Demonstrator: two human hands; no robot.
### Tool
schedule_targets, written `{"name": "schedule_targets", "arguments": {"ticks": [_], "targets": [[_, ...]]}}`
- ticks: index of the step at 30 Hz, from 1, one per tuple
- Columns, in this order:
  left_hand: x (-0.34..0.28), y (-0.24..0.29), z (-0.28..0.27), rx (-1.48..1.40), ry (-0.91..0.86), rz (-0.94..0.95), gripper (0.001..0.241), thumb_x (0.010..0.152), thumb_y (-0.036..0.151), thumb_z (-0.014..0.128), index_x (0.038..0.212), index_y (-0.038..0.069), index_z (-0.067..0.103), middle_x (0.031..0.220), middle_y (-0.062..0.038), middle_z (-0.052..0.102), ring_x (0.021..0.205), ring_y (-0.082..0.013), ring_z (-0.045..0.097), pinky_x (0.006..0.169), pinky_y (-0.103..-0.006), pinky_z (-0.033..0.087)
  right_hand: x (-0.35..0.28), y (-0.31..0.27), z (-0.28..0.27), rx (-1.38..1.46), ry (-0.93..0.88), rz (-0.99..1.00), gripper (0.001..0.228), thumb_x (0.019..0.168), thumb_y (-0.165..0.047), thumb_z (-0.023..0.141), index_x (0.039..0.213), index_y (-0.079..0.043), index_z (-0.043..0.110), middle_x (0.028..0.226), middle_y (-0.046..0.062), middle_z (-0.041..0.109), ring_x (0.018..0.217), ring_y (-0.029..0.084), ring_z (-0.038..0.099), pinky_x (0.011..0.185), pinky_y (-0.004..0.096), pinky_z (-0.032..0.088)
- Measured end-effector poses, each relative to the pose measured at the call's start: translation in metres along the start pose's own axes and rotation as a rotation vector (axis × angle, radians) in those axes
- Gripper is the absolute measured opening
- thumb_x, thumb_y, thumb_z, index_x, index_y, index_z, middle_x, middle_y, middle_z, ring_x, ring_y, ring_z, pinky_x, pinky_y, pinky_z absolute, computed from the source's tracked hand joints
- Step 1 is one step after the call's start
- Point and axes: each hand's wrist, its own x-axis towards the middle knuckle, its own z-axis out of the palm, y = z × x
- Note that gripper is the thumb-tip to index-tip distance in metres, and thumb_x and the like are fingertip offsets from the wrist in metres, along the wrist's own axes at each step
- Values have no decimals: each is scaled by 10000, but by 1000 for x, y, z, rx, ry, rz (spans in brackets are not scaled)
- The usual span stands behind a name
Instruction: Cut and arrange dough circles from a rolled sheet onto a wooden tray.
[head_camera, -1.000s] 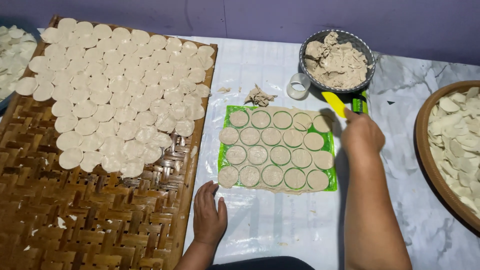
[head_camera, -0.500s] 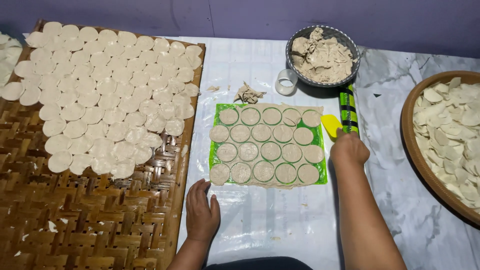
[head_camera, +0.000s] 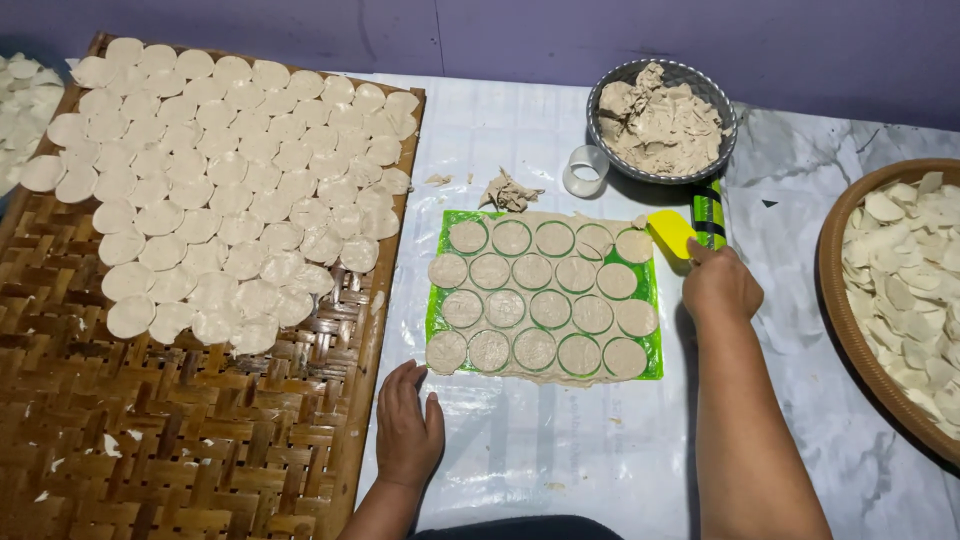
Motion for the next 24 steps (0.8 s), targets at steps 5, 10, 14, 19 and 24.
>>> {"name": "schedule_targets", "arguments": {"ticks": [5,10,14,19,24], "targets": [[0,0,0,9,7,21,415,883,88,634,1276,-15,549,1358,-212,555,1310,-396,502,1114,-494,374,2,-9,-13,-80,-89,69,294,1041,-308,621,1313,-338,727,1243,104,704,1139,311,676,916,417,519],[2,3,-3,2,-2,6,416,874,88,638,1270,-7,554,1359,-216,553,1308,-398,503,1100,-495,380,1,-17,-9,-82,-120,23,353,993,-266,643,1317,-384,722,1244,82,700,1138,292,674,920,421,515],[2,3,-2,-3,3,14,410,881,89,633,1271,-5,551,1358,-215,551,1310,-393,503,1103,-495,385,-8,-42,-31,-19,-81,-108,389,941,-230,675,1286,-399,732,1253,50,681,1141,282,655,924,438,502],[2,5,-3,0,-28,-35,408,888,89,625,1278,-1,547,1365,-212,541,1310,-389,500,1098,-495,383,-1,-43,-38,-14,-122,-127,398,989,-208,637,1313,-421,722,1238,31,696,1160,273,658,952,432,505],[1,2,-2,10,-30,-27,402,896,101,622,1281,11,547,1377,-194,538,1318,-378,500,1108,-491,382,14,-32,-32,-202,-171,-125,426,980,-187,609,1318,-428,706,1279,56,675,1152,279,662,889,420,521]]}}
